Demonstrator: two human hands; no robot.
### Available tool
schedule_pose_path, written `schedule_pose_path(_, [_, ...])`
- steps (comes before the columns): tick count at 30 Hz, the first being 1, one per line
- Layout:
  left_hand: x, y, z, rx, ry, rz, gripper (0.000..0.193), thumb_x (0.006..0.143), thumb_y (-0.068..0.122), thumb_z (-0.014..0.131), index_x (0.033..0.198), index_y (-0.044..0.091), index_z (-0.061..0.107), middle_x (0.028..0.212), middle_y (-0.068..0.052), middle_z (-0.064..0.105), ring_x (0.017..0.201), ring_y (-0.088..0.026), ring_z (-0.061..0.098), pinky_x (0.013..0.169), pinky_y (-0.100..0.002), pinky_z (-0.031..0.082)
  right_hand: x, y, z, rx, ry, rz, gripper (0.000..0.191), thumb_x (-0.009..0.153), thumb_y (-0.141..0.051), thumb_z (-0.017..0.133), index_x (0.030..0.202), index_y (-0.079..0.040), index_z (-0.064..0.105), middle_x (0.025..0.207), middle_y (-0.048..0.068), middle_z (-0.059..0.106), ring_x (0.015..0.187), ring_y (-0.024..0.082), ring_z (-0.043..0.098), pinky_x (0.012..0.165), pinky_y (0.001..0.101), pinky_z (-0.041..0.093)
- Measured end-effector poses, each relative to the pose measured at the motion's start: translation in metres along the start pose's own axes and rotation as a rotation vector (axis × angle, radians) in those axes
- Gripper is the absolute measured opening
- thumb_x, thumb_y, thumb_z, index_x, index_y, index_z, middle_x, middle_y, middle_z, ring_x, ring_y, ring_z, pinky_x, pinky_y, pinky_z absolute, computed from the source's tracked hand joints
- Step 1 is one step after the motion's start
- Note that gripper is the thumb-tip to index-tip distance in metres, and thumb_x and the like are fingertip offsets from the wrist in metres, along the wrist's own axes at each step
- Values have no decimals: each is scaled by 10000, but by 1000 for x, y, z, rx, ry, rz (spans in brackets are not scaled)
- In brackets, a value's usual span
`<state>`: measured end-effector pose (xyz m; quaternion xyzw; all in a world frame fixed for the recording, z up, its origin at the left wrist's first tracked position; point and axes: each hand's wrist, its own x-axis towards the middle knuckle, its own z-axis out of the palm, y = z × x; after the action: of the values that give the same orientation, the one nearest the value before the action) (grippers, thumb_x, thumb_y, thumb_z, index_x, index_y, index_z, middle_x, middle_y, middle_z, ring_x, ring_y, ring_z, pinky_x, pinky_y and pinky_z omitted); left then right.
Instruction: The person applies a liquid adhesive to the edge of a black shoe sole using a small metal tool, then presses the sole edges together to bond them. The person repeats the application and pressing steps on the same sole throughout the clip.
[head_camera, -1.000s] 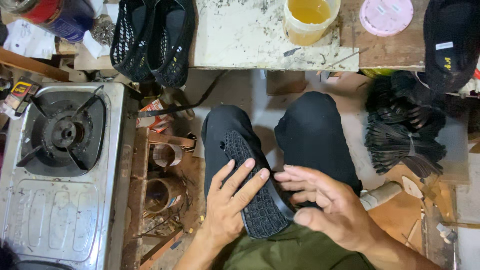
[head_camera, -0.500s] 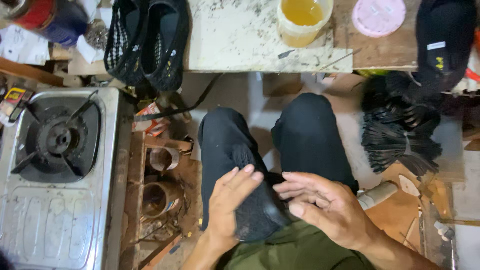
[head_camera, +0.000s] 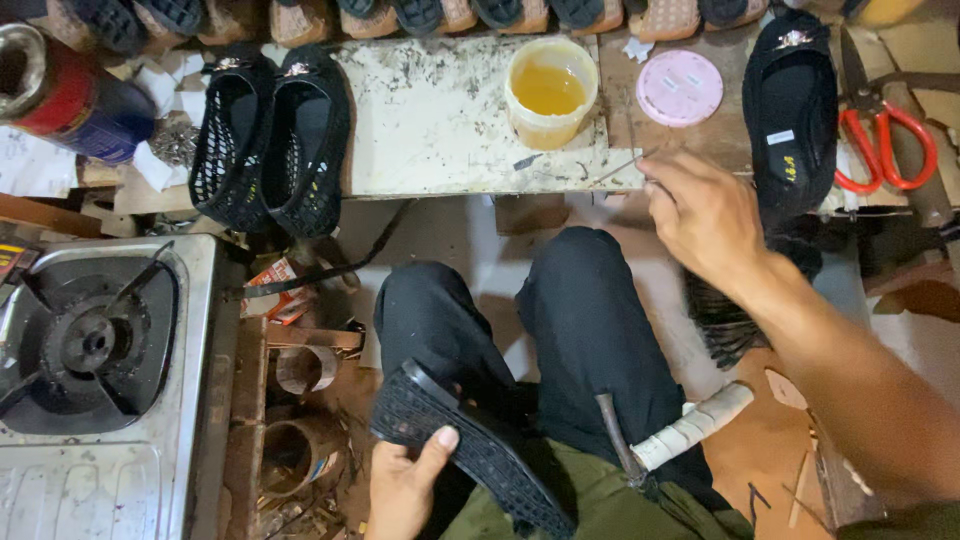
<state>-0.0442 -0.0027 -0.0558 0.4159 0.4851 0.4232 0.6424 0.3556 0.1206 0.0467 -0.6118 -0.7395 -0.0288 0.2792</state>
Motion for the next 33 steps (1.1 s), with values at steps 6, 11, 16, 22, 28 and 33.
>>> schedule_pose_path(6, [-4, -15, -9, -50, 71, -71, 346, 870, 64, 753, 1194, -34, 682, 1076, -100, 742, 988, -198, 687, 914, -361, 539, 32, 20, 16, -343, -146, -380, 411, 712, -65, 684, 1120, -79, 725, 1067, 59, 711, 1009, 275, 654, 874, 416, 496])
schedule_pose_path(11, [-3, -16, -17, -54, 135, -212, 340, 845, 69, 740, 1167, -29, 687, 1033, -119, 776, 948, -219, 726, 885, -369, 559, 40, 11, 18, -488, -231, -480, 203, 812, -126, 635, 1006, -112, 692, 923, 34, 672, 950, 235, 649, 872, 385, 498])
schedule_pose_path(16, [-2, -19, -16, -74, 156, -246, 360, 834, 68, 738, 1177, -31, 690, 1038, -123, 773, 946, -221, 720, 882, -378, 556, 49, 15, 14, -493, -334, -450, 99, 837, -135, 650, 929, -100, 656, 918, 56, 669, 959, 258, 645, 874, 399, 528])
schedule_pose_path(22, [-1, -27, -17, -65, 145, -174, 363, 842, 71, 752, 1180, -44, 690, 1052, -116, 766, 970, -207, 707, 901, -365, 544, 40, 24, 16, 271, -304, 212, 375, 836, -41, 688, 1211, -32, 686, 878, 51, 680, 787, 194, 680, 746, 332, 553])
schedule_pose_path(28, [2, -19, -13, -45, 145, -160, 379, 837, 69, 745, 1201, -23, 691, 1048, -104, 761, 967, -200, 704, 892, -357, 538, 20, 33, 15, 1071, -334, 551, 302, 933, -38, 654, 1224, 39, 628, 959, 51, 658, 824, 163, 708, 759, 297, 594])
schedule_pose_path(33, [2, -13, -9, -30, 135, -189, 350, 852, 74, 738, 1184, -32, 702, 1055, -106, 769, 972, -200, 710, 900, -355, 546, 10, 34, 9, 1254, -323, 634, 247, 940, -27, 679, 1164, 21, 587, 999, 141, 715, 859, 203, 719, 771, 333, 599])
